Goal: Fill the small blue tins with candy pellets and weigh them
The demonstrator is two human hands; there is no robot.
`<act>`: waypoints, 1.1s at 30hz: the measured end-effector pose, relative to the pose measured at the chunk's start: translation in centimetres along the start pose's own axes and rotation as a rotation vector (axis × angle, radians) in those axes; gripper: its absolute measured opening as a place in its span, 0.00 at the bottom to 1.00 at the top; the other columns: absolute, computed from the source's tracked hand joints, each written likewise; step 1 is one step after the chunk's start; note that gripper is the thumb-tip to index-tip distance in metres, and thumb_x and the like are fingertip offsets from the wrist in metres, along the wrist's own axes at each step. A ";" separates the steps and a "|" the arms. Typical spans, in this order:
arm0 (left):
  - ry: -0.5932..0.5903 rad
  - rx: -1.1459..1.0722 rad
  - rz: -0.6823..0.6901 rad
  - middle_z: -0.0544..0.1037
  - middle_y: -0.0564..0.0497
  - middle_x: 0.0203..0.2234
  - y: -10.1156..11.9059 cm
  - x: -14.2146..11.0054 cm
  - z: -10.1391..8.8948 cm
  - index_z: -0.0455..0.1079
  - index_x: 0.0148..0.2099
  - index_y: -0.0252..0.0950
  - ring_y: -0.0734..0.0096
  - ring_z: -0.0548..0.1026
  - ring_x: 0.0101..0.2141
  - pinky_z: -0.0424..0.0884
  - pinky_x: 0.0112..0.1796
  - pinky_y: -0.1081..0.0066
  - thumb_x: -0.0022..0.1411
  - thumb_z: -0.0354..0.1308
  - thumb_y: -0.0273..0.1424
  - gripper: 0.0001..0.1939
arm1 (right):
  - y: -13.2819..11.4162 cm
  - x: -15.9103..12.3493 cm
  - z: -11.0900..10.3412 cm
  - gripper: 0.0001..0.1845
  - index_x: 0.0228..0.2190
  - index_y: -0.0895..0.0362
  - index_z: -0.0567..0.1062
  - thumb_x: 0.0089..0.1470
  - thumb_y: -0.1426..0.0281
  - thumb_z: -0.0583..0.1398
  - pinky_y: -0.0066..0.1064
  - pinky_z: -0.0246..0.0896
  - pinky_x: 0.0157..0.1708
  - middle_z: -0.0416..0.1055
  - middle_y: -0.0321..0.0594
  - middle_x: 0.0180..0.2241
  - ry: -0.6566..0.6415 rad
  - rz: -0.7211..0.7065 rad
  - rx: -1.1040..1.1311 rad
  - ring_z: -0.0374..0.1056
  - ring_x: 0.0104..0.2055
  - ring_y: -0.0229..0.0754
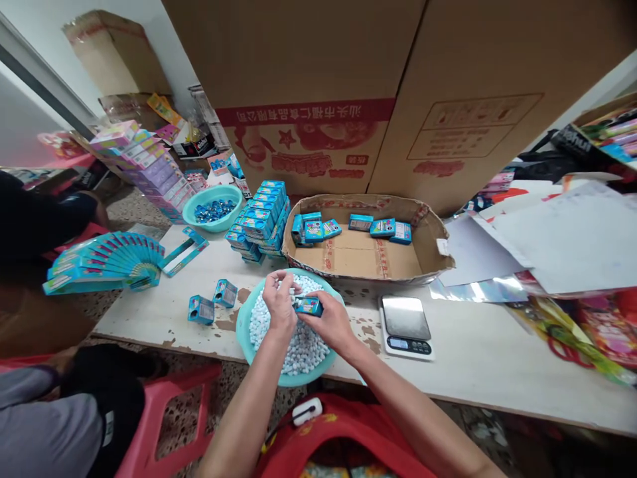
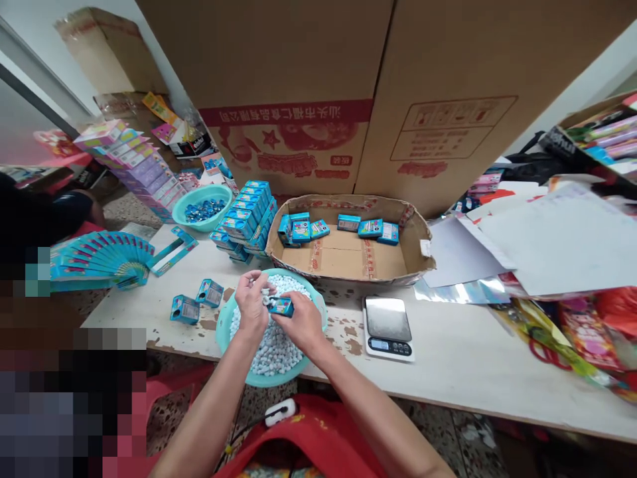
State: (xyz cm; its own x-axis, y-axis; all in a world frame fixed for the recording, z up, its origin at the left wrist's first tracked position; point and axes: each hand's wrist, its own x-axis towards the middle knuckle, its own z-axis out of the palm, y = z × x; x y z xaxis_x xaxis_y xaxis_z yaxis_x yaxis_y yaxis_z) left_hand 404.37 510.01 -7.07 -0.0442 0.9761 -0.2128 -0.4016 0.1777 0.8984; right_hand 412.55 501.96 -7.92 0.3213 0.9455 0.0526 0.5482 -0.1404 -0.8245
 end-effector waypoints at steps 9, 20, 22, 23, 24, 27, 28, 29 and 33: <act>-0.058 0.099 0.043 0.67 0.55 0.18 0.0 -0.8 0.6 0.64 0.24 0.33 0.76 0.67 0.22 0.67 0.28 0.74 0.56 0.61 0.40 0.17 | -0.1 0.2 -0.7 0.19 0.38 0.56 0.74 0.42 0.67 0.70 0.38 0.63 0.44 0.74 0.41 0.39 0.020 0.007 0.009 0.69 0.44 0.48; -0.134 -0.024 -0.101 0.69 0.53 0.16 -0.1 -0.9 1.7 0.65 0.24 0.33 0.70 0.71 0.21 0.70 0.27 0.70 0.56 0.59 0.44 0.19 | 1.0 0.6 -0.9 0.20 0.39 0.55 0.74 0.42 0.69 0.70 0.38 0.63 0.45 0.74 0.41 0.40 0.073 0.027 0.082 0.69 0.44 0.48; -0.166 -0.035 -0.105 0.69 0.53 0.16 0.2 -0.9 1.7 0.66 0.26 0.33 0.70 0.72 0.21 0.71 0.28 0.70 0.56 0.59 0.43 0.18 | 1.3 0.5 -1.0 0.20 0.40 0.55 0.74 0.41 0.69 0.70 0.38 0.62 0.46 0.74 0.41 0.40 0.075 0.018 0.118 0.69 0.45 0.47; -0.177 -0.054 -0.097 0.70 0.53 0.16 0.3 -0.7 1.5 0.66 0.27 0.33 0.69 0.73 0.22 0.71 0.30 0.69 0.57 0.58 0.43 0.17 | 1.5 0.5 -1.2 0.20 0.40 0.55 0.74 0.42 0.69 0.70 0.38 0.62 0.47 0.74 0.40 0.40 0.076 0.014 0.146 0.69 0.45 0.47; -0.182 -0.075 -0.079 0.70 0.52 0.18 0.3 -0.3 1.2 0.67 0.28 0.34 0.69 0.74 0.23 0.72 0.32 0.67 0.58 0.56 0.44 0.17 | 1.6 0.4 -1.5 0.20 0.40 0.55 0.74 0.42 0.69 0.69 0.37 0.62 0.47 0.74 0.39 0.40 0.081 0.011 0.176 0.69 0.45 0.46; -0.155 0.042 0.054 0.73 0.51 0.25 -1.0 2.1 -0.3 0.66 0.34 0.36 0.66 0.75 0.29 0.73 0.39 0.60 0.63 0.46 0.48 0.20 | 2.1 -0.1 -2.7 0.20 0.40 0.54 0.74 0.43 0.67 0.69 0.34 0.63 0.44 0.74 0.37 0.39 0.105 0.045 0.259 0.70 0.41 0.43; -0.163 0.215 0.116 0.73 0.49 0.27 -1.9 3.2 -1.0 0.66 0.35 0.36 0.64 0.75 0.32 0.72 0.41 0.58 0.64 0.42 0.48 0.21 | 2.3 -0.2 -3.2 0.20 0.40 0.54 0.74 0.43 0.66 0.69 0.34 0.64 0.43 0.74 0.37 0.38 0.113 0.065 0.277 0.70 0.40 0.42; -0.191 0.420 0.170 0.74 0.48 0.30 -3.1 4.2 -1.7 0.66 0.36 0.37 0.62 0.75 0.35 0.71 0.43 0.56 0.64 0.41 0.48 0.22 | 2.6 -0.4 -3.7 0.20 0.40 0.54 0.74 0.43 0.66 0.69 0.33 0.64 0.43 0.74 0.37 0.38 0.118 0.082 0.288 0.70 0.40 0.42; -0.425 0.957 0.229 0.75 0.43 0.42 -7.8 6.0 -3.4 0.73 0.39 0.37 0.54 0.69 0.47 0.60 0.54 0.54 0.56 0.57 0.45 0.17 | 3.7 -0.7 -5.0 0.20 0.41 0.53 0.74 0.45 0.63 0.68 0.33 0.64 0.44 0.74 0.38 0.41 0.142 0.086 0.274 0.70 0.41 0.42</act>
State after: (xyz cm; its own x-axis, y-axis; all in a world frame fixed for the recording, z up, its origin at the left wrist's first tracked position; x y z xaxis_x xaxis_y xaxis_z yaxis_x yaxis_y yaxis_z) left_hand 404.09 514.09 -16.67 0.3689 0.9293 -0.0158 0.4684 -0.1712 0.8668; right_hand 418.23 499.28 -8.19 0.4725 0.8805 0.0384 0.2924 -0.1155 -0.9493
